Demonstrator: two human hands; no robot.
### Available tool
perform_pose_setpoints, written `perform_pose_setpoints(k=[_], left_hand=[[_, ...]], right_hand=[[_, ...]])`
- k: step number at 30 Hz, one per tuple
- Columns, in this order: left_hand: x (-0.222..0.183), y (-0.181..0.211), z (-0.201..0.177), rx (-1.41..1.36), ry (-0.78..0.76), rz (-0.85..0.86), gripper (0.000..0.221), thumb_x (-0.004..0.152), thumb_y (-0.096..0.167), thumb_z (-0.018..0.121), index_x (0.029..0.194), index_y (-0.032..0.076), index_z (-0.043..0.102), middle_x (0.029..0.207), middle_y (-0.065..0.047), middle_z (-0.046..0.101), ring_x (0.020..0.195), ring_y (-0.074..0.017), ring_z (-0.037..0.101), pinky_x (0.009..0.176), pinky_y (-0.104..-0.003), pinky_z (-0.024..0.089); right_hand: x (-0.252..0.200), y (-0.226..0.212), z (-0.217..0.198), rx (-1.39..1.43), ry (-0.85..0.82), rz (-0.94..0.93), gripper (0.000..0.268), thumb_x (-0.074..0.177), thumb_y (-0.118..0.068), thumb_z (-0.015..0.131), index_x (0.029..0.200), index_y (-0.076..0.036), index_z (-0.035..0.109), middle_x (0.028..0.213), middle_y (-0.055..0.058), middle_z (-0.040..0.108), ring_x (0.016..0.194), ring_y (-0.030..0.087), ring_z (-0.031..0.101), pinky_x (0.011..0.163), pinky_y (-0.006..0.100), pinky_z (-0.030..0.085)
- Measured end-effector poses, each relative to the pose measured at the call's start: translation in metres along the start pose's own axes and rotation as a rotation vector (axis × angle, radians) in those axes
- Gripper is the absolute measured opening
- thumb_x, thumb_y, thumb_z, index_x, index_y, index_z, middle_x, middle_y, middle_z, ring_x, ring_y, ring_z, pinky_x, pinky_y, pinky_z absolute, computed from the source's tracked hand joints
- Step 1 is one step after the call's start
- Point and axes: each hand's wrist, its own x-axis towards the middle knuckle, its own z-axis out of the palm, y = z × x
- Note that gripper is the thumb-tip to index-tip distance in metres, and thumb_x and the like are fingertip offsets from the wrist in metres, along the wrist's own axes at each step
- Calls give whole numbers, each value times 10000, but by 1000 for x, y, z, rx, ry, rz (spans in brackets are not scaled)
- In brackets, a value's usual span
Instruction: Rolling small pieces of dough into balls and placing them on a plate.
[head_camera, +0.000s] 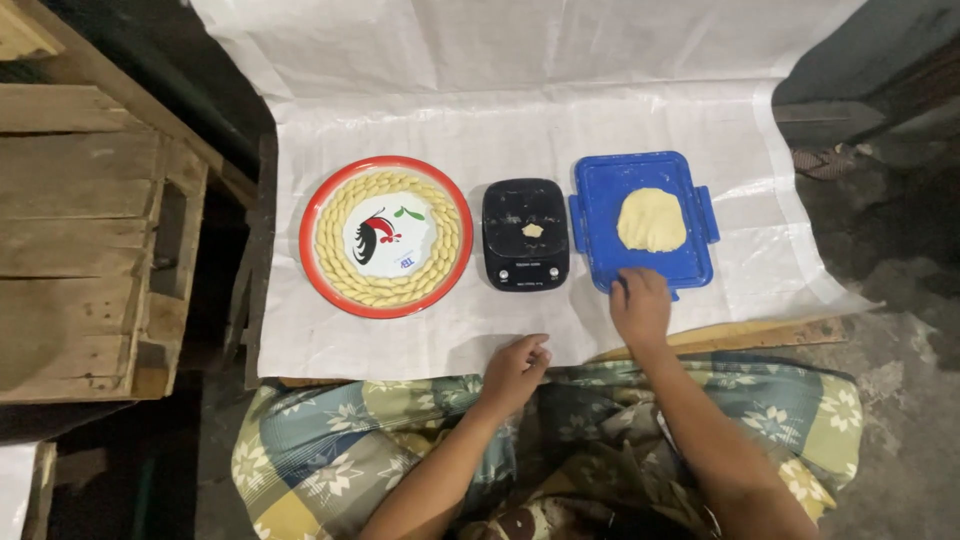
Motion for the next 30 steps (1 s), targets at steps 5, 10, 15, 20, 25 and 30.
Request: perform_pose_setpoints(k=[5, 10, 15, 20, 25, 30], left_hand=[[2, -9, 5, -1, 21, 22, 393, 1000, 257, 601, 1336, 56, 649, 1103, -206, 749, 1068, -392, 718, 869, -510, 605], [1, -9, 4, 14, 24, 41, 389, 1008, 267, 594, 1330, 54, 652, 1074, -193, 755, 1036, -385, 723, 847, -499, 599], [-1, -8, 3, -27, 18, 32, 394, 1026, 275, 579, 1338, 44, 647, 1079, -191, 756, 1042, -375, 724, 836, -481, 599], [1, -5, 1, -6, -12, 8, 410, 1027, 269, 573, 1355, 30, 628, 1105, -206, 745, 1069, -384, 712, 854, -478, 599], [2, -8, 1, -11, -22, -4, 419, 1031, 273, 568, 1377, 43, 617, 1126, -193, 741, 1090, -373, 704, 866, -463, 606], [0, -1, -2, -16, -32, -29, 426, 1040, 290, 558, 1391, 55, 607, 1147, -168, 736, 1111, -336, 703, 872, -430, 610]], right_hand=[[-20, 33, -9, -152, 8, -16, 247, 906, -366, 727, 1065, -182, 762, 1089, 51, 689, 1079, 269, 681, 964, 405, 493], [-24, 42, 0, -186, -27, 28, 235, 900, -427, 741, 1027, -230, 765, 1032, 15, 691, 1013, 245, 695, 954, 396, 491], [15, 31, -17, -145, -37, 31, 303, 850, -299, 822, 1095, -136, 748, 881, 97, 704, 839, 330, 722, 802, 444, 550], [55, 43, -1, -340, -237, 77, 277, 905, -328, 788, 1148, -196, 765, 985, 33, 701, 917, 254, 726, 783, 397, 581], [59, 56, 19, -370, -278, 121, 191, 918, -329, 771, 1071, -216, 778, 930, 10, 693, 881, 239, 736, 750, 384, 595], [50, 35, 12, -230, -217, 257, 264, 921, -303, 794, 1142, -162, 764, 966, 56, 699, 913, 279, 736, 771, 419, 598]])
